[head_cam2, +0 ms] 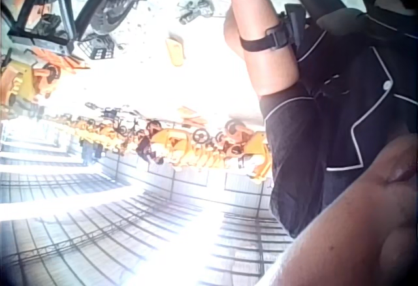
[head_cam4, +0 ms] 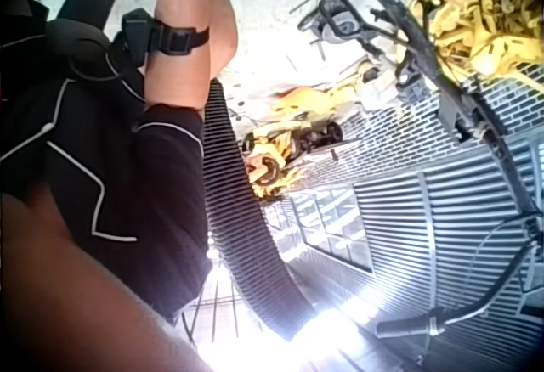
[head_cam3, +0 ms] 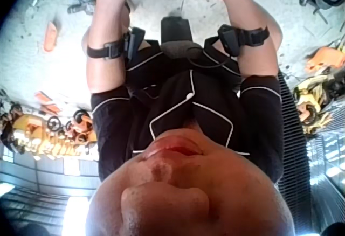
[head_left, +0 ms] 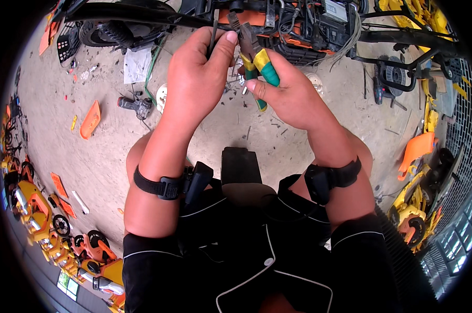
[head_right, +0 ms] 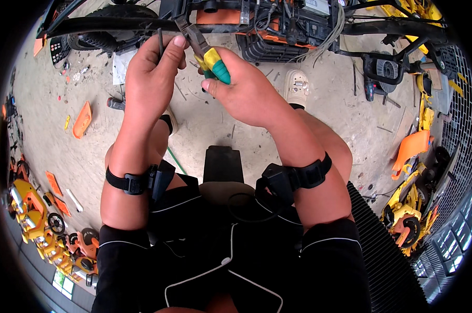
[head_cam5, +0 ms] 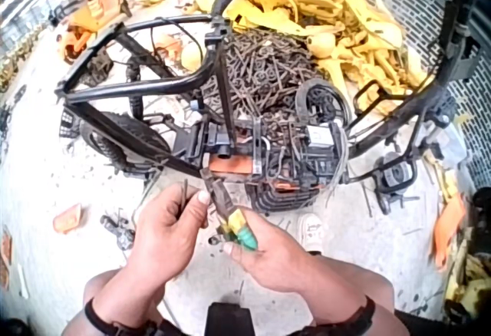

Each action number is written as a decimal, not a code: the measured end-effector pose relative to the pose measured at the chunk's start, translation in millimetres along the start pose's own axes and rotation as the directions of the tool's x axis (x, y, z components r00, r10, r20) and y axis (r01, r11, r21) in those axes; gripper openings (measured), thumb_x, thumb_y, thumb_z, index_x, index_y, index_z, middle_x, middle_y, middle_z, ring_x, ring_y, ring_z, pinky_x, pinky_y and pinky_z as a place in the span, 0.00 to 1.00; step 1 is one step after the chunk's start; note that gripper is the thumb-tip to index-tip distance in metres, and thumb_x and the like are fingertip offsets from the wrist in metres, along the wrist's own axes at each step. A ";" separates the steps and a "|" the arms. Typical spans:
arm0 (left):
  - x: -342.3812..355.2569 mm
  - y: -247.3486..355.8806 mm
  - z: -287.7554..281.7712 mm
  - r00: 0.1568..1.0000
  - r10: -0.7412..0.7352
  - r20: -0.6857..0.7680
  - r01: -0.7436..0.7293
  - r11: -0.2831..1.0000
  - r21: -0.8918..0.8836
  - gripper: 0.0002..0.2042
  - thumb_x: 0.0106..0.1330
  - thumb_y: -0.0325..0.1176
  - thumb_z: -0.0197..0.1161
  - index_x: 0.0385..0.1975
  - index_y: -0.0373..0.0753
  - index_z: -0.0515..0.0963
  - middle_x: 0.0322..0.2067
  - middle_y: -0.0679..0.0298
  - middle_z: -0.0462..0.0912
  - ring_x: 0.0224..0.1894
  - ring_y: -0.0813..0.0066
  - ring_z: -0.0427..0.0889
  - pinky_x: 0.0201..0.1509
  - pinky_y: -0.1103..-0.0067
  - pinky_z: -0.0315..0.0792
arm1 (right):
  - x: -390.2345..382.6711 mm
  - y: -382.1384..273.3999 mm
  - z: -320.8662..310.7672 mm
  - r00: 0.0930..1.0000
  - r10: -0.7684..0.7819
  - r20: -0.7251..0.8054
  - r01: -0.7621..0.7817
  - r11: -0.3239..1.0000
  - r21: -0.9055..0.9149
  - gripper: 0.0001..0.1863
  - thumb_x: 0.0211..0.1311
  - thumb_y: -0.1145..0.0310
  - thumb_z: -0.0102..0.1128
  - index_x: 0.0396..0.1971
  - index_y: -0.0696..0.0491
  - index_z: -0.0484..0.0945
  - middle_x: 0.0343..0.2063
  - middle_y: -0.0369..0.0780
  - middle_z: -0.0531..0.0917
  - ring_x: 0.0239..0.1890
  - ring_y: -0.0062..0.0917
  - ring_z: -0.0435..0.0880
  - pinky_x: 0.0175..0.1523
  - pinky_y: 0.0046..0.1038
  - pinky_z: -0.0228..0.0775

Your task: The person uses pliers to strip and trim a wire on a motorcycle frame, holding the wire with one hand while manipulating the tool with the other.

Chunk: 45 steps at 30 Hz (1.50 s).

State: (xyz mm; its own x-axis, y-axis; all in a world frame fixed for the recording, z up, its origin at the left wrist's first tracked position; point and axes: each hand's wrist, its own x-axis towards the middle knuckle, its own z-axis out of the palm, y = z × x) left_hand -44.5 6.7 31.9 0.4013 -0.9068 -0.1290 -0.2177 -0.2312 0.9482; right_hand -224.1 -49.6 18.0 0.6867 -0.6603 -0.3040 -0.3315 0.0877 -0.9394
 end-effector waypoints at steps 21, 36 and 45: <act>1.5 -1.2 0.8 1.000 -0.003 -0.010 0.003 1.000 0.015 0.12 0.77 0.39 0.60 0.41 0.34 0.82 0.26 0.72 0.75 0.30 0.86 0.70 0.34 0.84 0.67 | 3.0 1.9 7.3 0.997 -0.017 -0.078 0.003 0.984 -0.175 0.28 0.71 0.69 0.64 0.68 0.52 0.66 0.49 0.38 0.81 0.49 0.24 0.79 0.54 0.29 0.73; -4.5 6.3 -4.3 0.999 0.047 0.012 -0.044 0.983 -0.179 0.10 0.77 0.36 0.61 0.44 0.34 0.80 0.28 0.73 0.76 0.31 0.86 0.69 0.35 0.85 0.65 | 5.6 -8.2 7.3 1.000 -0.029 -0.007 0.029 0.995 0.096 0.31 0.65 0.67 0.72 0.64 0.54 0.67 0.43 0.36 0.81 0.45 0.21 0.80 0.50 0.27 0.75; -7.2 9.4 -10.0 0.999 -0.028 0.041 0.038 0.965 -0.261 0.10 0.77 0.37 0.61 0.41 0.36 0.80 0.26 0.74 0.74 0.28 0.87 0.67 0.32 0.86 0.63 | 8.2 -10.2 20.1 0.962 -0.084 -0.259 0.039 0.984 -0.174 0.21 0.65 0.64 0.69 0.54 0.53 0.74 0.34 0.44 0.85 0.37 0.36 0.86 0.43 0.37 0.76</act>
State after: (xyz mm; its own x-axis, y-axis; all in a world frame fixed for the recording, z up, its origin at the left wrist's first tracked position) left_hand -40.6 14.6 44.6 0.3704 -0.9136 -0.1676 0.0376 -0.1656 0.9855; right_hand -202.1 -40.9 21.9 0.5211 -0.8358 -0.1726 -0.4124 -0.0695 -0.9084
